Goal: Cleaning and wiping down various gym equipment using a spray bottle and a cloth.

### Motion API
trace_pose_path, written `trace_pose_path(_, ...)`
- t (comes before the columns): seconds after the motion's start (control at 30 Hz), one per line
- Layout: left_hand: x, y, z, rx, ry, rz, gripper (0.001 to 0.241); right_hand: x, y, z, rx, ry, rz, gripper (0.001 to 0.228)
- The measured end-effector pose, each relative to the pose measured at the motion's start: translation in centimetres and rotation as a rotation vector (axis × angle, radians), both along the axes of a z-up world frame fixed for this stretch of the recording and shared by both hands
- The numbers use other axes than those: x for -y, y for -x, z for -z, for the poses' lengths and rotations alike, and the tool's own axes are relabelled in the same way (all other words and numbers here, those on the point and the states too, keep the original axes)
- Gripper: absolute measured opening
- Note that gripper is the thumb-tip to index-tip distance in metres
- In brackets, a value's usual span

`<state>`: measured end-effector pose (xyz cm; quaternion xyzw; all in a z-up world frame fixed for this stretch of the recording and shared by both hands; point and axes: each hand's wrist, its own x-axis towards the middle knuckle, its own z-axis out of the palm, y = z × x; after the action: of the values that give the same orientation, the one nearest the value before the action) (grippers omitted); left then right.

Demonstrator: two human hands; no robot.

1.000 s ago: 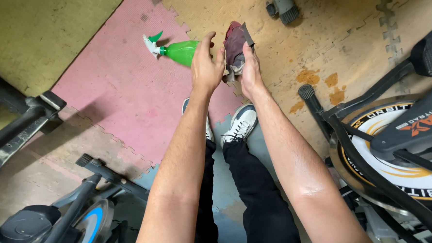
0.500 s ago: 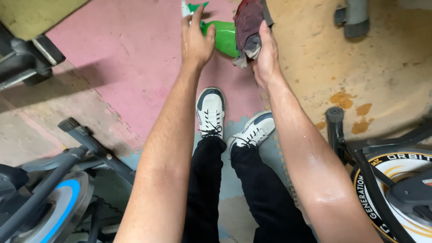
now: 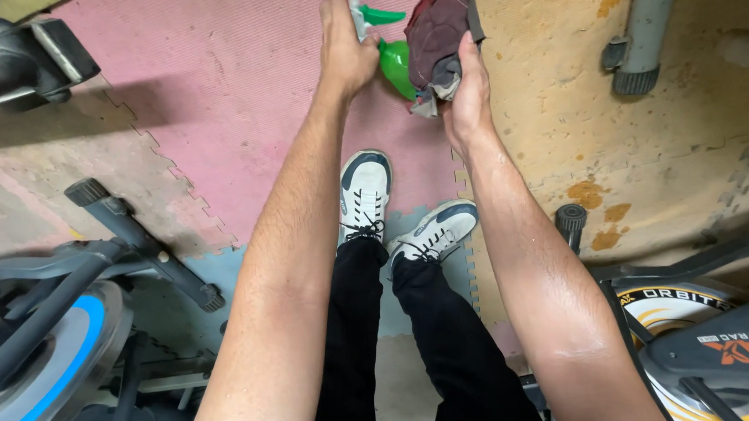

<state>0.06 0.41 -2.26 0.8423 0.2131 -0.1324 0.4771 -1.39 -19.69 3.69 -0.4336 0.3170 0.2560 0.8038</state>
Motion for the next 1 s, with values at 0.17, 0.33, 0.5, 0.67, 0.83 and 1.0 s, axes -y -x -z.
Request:
trace_pose_path(0.17, 3.1, 0.5, -7.4, 0.175, 0.075, 0.138, 0.062, 2.3, 1.3, -4.4, -0.066, 0.095, 0.062, 0.067)
trace_pose_path(0.33, 8.9, 0.9, -16.9, -0.016, 0.071, 0.403, 0.024, 6.0, 3.3, -9.3, -0.105, 0.066, 0.231, 0.064)
trace_pose_path(0.5, 14.1, 2.3, -21.6, 0.017, -0.153, 0.556, 0.036, 9.7, 6.3, -11.2, -0.211, 0.105, 0.296, 0.063)
trace_pose_path(0.67, 19.3, 5.0, -21.4, 0.135, -0.08, 0.671, 0.042, 13.5, 9.3, -11.9, -0.064, 0.486, 0.247, 0.064)
trace_pose_path(0.83, 26.8, 8.1, -20.1, 0.165, 0.003, 0.83, 0.054, 18.5, 13.1, -10.8, -0.243, 0.476, 0.414, 0.062)
trace_pose_path(1.0, 34.3, 11.0, -17.2, -0.025, -0.013, 1.017, 0.086, 23.9, 16.5, -11.1, -0.376, 0.368, 0.549, 0.063)
